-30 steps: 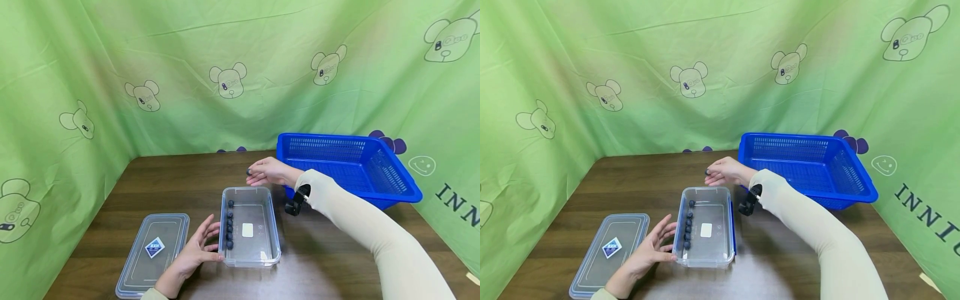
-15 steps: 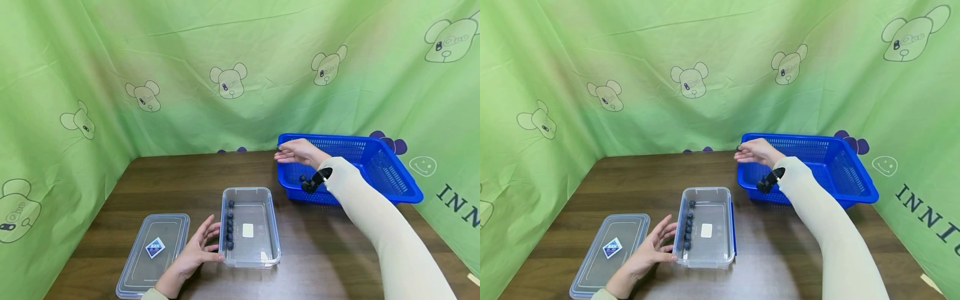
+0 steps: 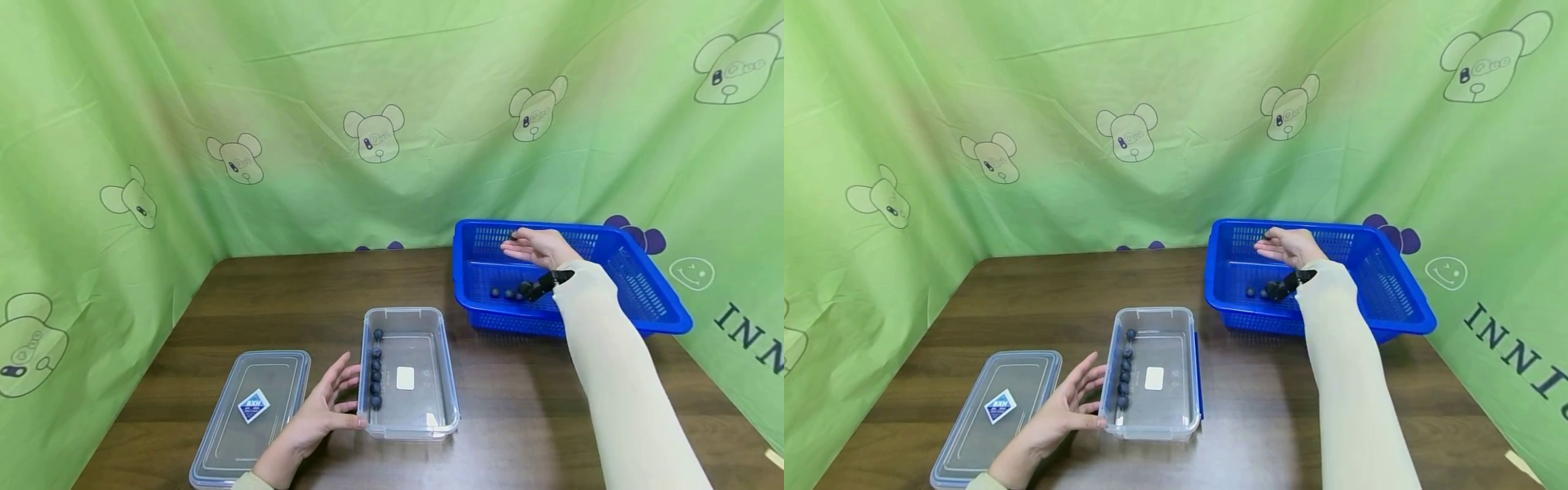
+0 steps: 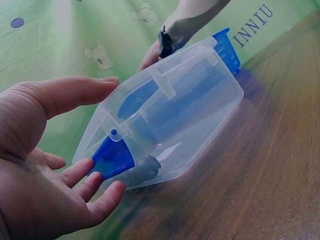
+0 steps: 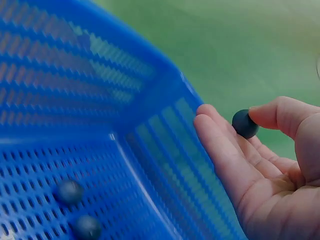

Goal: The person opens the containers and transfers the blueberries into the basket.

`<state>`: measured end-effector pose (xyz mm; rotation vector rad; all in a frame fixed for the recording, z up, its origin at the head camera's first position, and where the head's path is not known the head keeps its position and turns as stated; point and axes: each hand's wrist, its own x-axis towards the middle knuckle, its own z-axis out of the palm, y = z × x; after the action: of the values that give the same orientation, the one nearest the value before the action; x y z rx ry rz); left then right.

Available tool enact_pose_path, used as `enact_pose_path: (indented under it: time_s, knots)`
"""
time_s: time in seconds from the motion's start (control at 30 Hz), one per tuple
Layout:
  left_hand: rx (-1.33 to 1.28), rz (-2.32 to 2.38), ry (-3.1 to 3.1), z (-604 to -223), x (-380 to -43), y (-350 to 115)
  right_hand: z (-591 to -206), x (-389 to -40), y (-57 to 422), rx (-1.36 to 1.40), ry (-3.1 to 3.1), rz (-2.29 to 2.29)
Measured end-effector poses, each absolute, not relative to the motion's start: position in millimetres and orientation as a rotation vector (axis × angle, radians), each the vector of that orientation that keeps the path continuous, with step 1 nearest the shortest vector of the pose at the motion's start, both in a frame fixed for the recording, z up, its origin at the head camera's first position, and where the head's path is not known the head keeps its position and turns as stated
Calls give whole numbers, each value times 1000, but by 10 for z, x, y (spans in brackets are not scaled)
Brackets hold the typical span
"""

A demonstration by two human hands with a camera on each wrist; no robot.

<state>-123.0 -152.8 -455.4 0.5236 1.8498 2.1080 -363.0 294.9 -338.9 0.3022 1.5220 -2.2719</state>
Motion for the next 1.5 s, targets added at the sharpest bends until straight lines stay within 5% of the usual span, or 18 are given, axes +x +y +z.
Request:
enact_pose_path:
  time_s: [1.03,1.5]
  knots:
    - [357,2092,1814,-4501,-1245,-1510,-3765,-3524,3166,335,2024,-1427]
    - [353,2098,1808,-4496,-1241,-1507,-3714,-3511,3097,308,1985,-1511]
